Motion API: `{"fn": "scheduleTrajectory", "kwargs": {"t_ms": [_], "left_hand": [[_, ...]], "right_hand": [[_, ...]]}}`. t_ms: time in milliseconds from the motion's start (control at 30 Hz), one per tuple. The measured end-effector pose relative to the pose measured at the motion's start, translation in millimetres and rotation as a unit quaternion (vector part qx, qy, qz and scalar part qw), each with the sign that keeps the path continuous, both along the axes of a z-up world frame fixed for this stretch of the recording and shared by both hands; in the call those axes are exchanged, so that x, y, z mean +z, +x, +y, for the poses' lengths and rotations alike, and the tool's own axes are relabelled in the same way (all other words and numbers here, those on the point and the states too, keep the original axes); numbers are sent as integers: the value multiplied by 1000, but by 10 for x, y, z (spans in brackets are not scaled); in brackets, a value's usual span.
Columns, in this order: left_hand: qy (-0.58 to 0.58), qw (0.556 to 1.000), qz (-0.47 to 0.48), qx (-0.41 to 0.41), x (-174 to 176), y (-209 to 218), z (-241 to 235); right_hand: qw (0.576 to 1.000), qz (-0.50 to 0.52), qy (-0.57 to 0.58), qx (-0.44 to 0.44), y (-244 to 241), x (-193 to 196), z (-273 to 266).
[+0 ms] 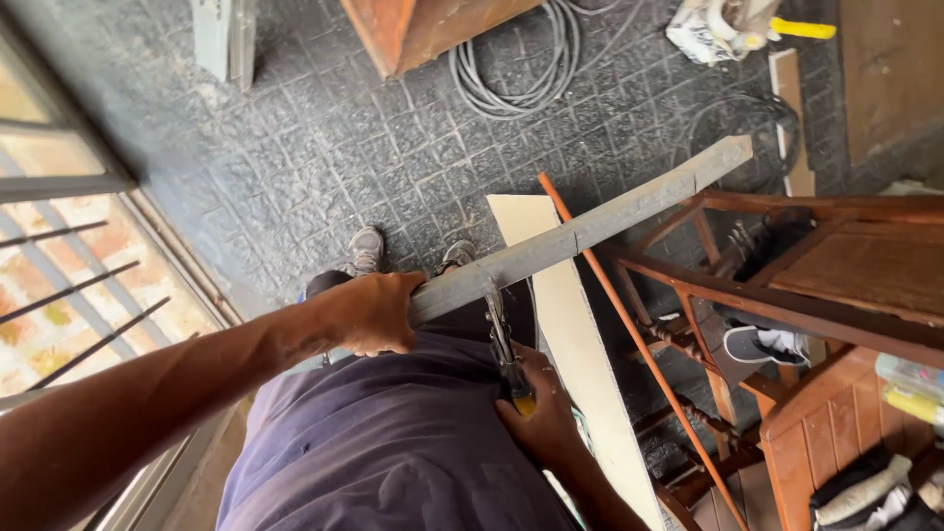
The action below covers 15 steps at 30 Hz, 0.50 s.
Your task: The person uses a pair of yellow-handled tin snips to cut a long, rectangular metal bar. They hold the bar with their left hand and repeatedly squeeze the snips to cut through the metal, repositioning the tool along the bar as they work.
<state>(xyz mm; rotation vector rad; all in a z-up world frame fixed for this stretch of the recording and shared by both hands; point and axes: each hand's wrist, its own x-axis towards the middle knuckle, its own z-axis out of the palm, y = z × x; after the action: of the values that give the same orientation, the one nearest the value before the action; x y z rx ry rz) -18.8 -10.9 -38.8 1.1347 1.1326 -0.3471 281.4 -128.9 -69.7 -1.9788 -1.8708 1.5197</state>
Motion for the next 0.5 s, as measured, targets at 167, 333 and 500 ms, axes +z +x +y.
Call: {"fn": "scheduleTrajectory", "kwargs": {"t_ms": [167, 333, 500], "left_hand": [[-48, 998, -8, 36, -227, 29, -58], [-94, 993, -23, 69, -291, -19, -46], [-99, 992, -28, 75, -376, 9, -86]], "right_hand": [[998, 9, -58, 8, 150, -230, -14], [991, 32, -125, -18, 6, -121, 49], [991, 18, -129, -9, 13, -124, 37]]}}
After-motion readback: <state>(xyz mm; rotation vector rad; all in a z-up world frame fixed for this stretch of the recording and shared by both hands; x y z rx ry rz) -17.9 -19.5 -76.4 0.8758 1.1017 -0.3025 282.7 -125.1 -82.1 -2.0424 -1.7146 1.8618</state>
